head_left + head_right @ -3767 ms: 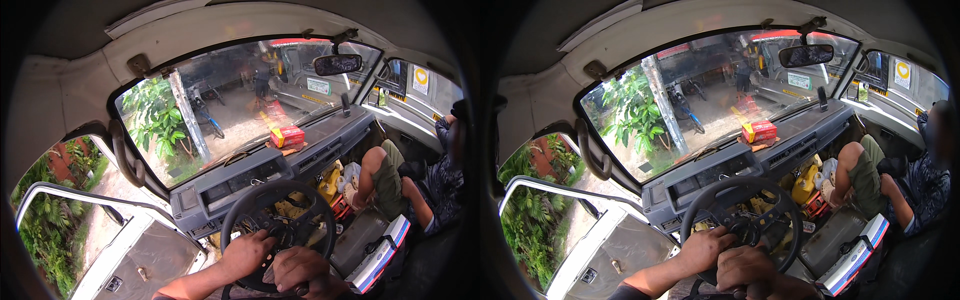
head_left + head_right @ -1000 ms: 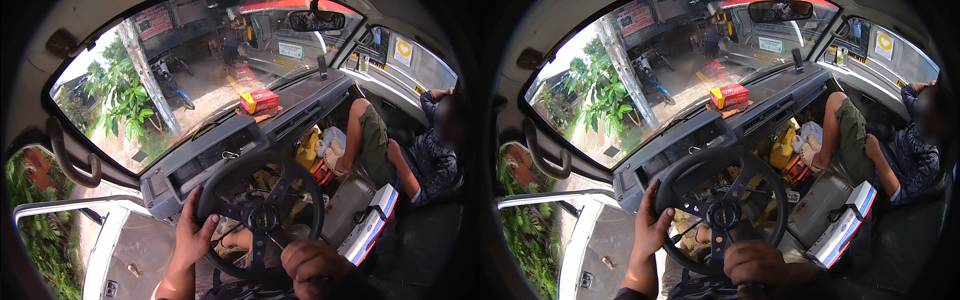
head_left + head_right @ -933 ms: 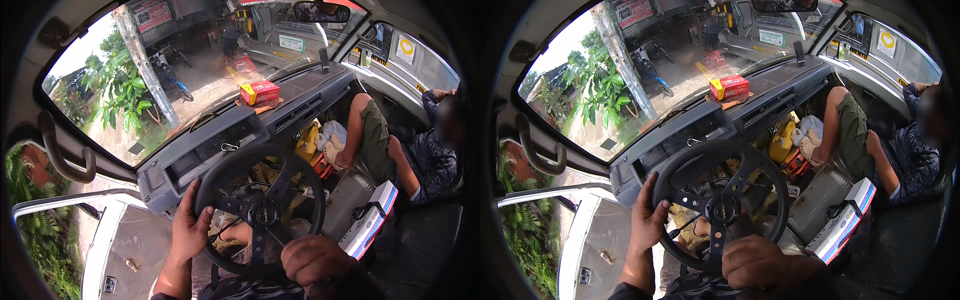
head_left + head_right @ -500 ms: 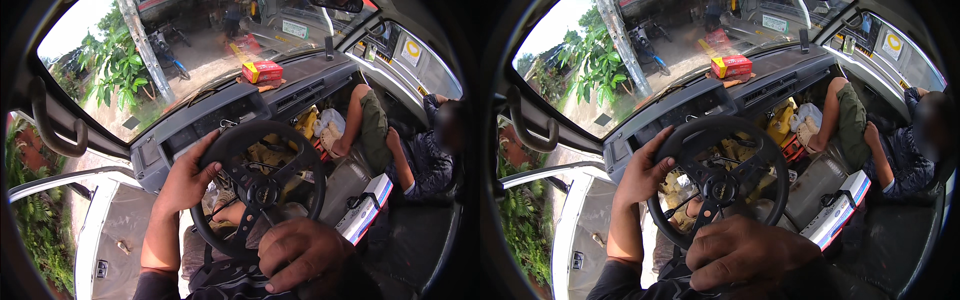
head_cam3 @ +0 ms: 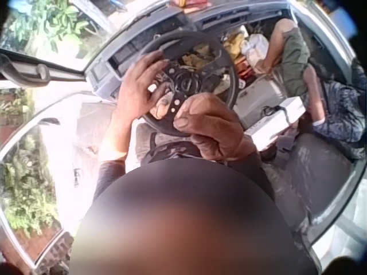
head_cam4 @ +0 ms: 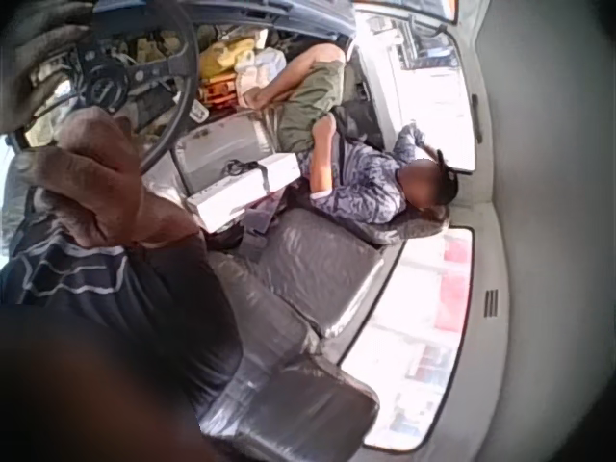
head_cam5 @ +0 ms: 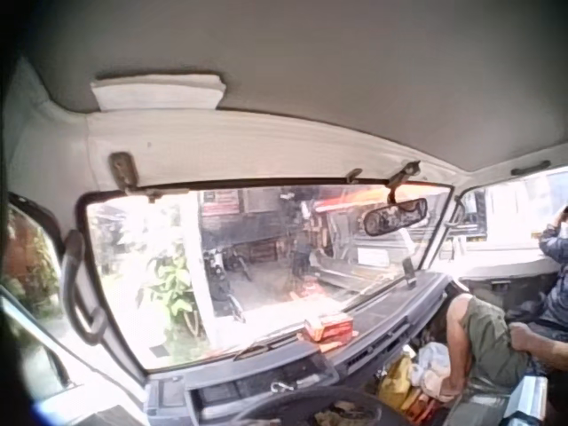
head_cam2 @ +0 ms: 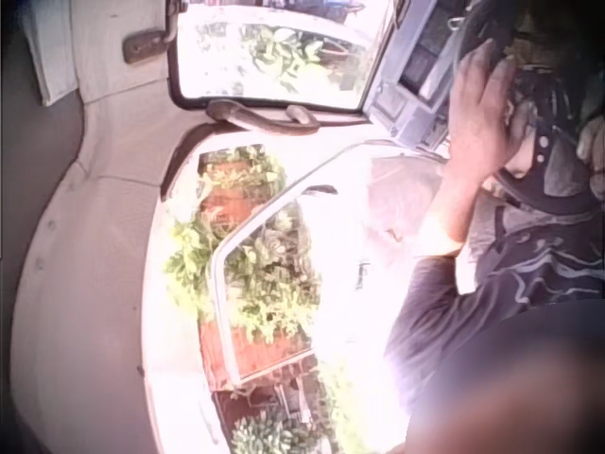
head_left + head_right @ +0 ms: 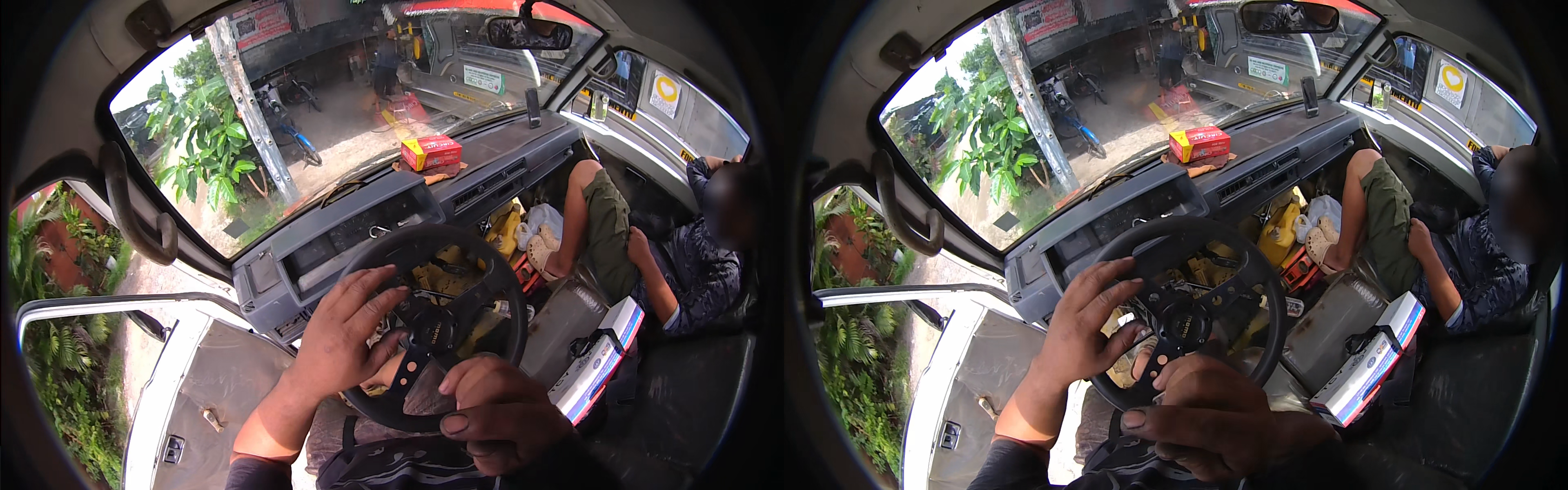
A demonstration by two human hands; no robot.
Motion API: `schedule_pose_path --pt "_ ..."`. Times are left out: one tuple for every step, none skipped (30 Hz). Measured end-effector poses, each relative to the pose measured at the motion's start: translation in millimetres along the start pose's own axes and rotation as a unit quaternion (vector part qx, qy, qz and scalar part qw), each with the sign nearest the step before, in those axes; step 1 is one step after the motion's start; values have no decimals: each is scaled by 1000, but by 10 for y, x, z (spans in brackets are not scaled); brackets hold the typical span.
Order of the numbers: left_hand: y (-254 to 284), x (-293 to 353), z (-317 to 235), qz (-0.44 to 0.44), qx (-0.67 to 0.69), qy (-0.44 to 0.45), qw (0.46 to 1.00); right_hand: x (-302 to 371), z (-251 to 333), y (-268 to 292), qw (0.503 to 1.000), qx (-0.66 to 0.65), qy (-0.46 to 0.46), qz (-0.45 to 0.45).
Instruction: The person removes a steering wheel from a vehicle. They use a screwdriver to loosen bolts on the steering column, detach the wheel, and then remove a retaining nut from the column.
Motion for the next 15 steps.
schedule_pose_path --pt "-267 40 -129 90 36 -9 995 -20 87 -12 999 -41 31 1" --pt "-526 98 -241 166 66 -11 984 -22 55 -244 984 -97 14 147" --pt "-709 146 -301 215 100 -1 971 -21 106 -267 972 -143 43 183" --pt "-795 147 -320 230 130 5 964 -13 147 -272 957 -186 69 213" --pt "-922 175 -300 267 152 27 951 -17 118 -242 947 -226 69 217" --pt "-921 182 -272 267 144 37 952 -8 47 -189 971 -118 52 200" --pt "-934 204 -210 278 129 61 950 -1 56 -88 986 3 77 147" --pt "-960 226 -117 291 101 98 946 32 73 -6 981 131 84 120" --pt "-933 204 -137 284 89 77 952 81 116 38 955 261 97 99" --pt "-917 192 -137 276 67 70 956 125 190 81 952 270 118 88" --pt "-913 173 -145 266 46 64 961 156 192 63 964 213 111 113" --pt "-923 160 -171 262 32 56 963 178 216 53 974 152 115 122" --pt "-932 139 -184 250 46 63 965 183 165 18 980 92 90 150" --pt "-948 114 -213 240 54 59 967 181 121 -26 982 56 76 165" --pt "-918 99 -249 223 60 48 972 159 127 7 986 4 94 140"
Point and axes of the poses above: each hand's wrist, its own x-axis away from the middle knuckle, its own y-axis out of the back of the hand, z = x × y, the point moved 10 cm from there along -x, towards the middle knuckle, and after that the axes turned 15 degrees about x, right-handed, at the moved point
